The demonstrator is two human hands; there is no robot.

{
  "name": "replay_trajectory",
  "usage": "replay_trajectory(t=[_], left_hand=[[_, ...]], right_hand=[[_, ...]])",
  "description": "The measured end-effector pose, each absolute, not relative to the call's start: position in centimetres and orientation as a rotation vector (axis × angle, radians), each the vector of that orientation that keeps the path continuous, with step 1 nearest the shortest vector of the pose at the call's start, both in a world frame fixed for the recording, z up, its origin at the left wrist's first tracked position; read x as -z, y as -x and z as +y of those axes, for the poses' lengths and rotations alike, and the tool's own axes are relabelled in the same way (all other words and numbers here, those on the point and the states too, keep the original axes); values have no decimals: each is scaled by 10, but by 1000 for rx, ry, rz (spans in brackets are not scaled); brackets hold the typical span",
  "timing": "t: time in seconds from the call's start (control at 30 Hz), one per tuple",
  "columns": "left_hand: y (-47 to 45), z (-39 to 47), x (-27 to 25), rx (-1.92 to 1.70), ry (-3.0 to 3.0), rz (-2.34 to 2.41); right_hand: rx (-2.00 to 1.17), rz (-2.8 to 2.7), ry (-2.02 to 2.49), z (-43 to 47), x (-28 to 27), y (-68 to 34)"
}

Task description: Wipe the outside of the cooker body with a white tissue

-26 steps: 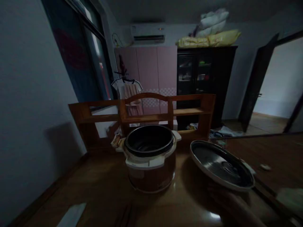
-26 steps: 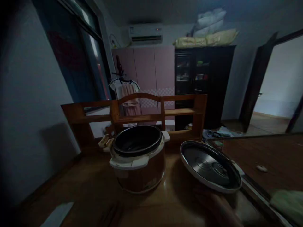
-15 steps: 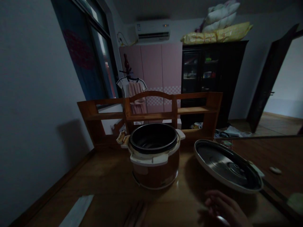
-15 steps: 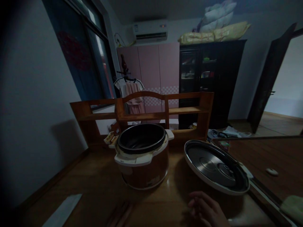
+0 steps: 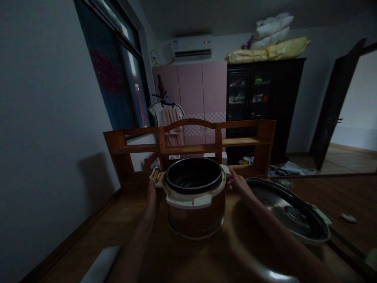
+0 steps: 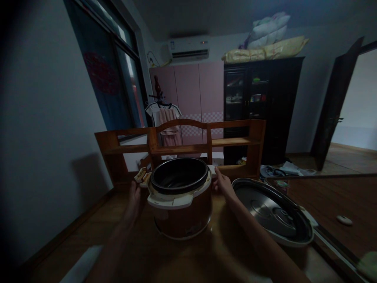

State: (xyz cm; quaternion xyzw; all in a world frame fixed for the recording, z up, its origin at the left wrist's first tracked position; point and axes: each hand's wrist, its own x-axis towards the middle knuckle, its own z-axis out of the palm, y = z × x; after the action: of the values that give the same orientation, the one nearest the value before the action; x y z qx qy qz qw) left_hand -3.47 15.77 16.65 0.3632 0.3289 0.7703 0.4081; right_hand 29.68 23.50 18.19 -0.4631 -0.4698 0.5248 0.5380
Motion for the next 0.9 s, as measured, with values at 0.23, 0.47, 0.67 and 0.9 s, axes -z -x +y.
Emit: replay_trajectory(t=[0.23,0.47,0.67,0.9], left_hand=[[19,196,-172,-1876,-694,877],[27,218,-158,-1937,-615,925],[44,227,-151,-2017,-607,969],[45,224,-140,-1977,-689,1012]], right_hand=[[-1158,-986,1177,270,-179,-281],[-1141,-939,1153,266,-174,-278],[-1096,-953,1046,238,-169,-278],[-1076,-954,1036,213,-172,-287]])
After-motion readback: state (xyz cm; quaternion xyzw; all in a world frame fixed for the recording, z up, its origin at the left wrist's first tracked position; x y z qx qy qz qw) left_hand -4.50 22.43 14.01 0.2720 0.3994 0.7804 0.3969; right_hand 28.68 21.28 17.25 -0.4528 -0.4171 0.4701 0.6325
